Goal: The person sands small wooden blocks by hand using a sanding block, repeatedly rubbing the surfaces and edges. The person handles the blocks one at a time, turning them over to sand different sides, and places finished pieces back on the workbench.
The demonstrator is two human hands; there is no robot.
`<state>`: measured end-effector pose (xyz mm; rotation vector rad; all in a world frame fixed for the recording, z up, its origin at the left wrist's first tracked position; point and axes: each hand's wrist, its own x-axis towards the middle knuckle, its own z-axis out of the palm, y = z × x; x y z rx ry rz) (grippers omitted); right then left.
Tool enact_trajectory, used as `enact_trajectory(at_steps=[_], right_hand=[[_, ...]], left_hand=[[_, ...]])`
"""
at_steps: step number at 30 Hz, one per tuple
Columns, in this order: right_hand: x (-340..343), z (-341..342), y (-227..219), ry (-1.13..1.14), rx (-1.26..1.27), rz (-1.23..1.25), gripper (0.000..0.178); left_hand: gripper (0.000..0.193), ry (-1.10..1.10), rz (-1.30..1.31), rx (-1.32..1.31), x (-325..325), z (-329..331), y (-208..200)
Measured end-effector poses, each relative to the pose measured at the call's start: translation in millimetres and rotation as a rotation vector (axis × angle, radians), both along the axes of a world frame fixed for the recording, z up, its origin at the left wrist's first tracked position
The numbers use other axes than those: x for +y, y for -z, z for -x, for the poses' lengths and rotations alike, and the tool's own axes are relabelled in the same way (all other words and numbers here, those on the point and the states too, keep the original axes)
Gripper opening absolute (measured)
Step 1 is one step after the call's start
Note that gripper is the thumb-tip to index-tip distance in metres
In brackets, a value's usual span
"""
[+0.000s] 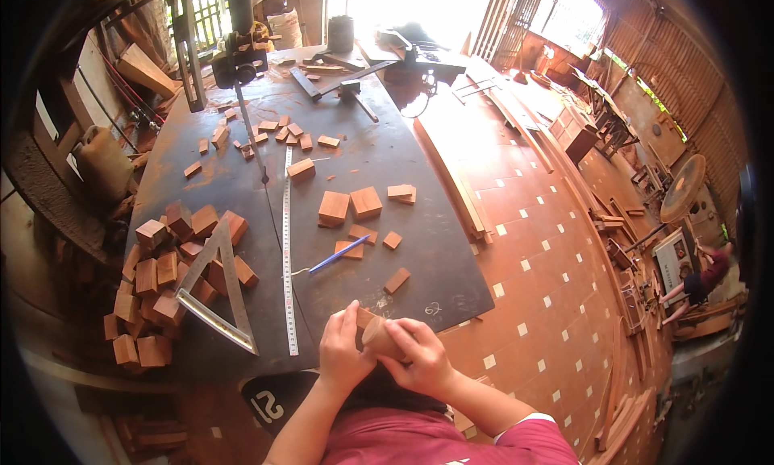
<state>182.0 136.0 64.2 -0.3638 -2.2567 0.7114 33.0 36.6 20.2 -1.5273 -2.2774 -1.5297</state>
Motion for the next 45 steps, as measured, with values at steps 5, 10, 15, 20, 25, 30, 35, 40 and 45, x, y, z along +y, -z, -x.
enact_trajectory(at_steps=[5,10,15,20,25,30,35,40,45], right_hand=[[12,15,-2,0.093,0.005,-0.025,0.067],[-10,-3,9,0.006,0.014,-0.025,0.067],[-1,6,11,0.123,0.039,-0.007,0.066],[-7,-4,12,0.068,0.027,-0.029,0.066],[2,6,10,0.160,0.026,-0.012,0.065],[-12,-3,9,0.037,0.016,-0.003,0.065],[-2,4,11,0.130,0.040,-0.010,0.065],[-4,-4,14,0.117,0.021,-0.045,0.067],[-5,-4,16,0.154,0.049,-0.028,0.063]], left_hand=[[0.073,-0.008,-0.008,0.006,1,-1,1],[0.073,-0.009,0.003,0.001,0,-2,4],[0.073,-0.005,0.006,-0.004,2,-3,1],[0.074,-0.013,-0.013,0.000,2,-3,2],[0.075,-0.019,0.004,0.005,2,-5,1],[0.077,-0.022,-0.008,0.005,4,-5,-3],[0.077,-0.030,0.006,0.029,2,-7,0],[0.078,-0.023,0.013,0.005,0,-6,4],[0.076,-0.028,-0.001,0.015,3,-7,3]])
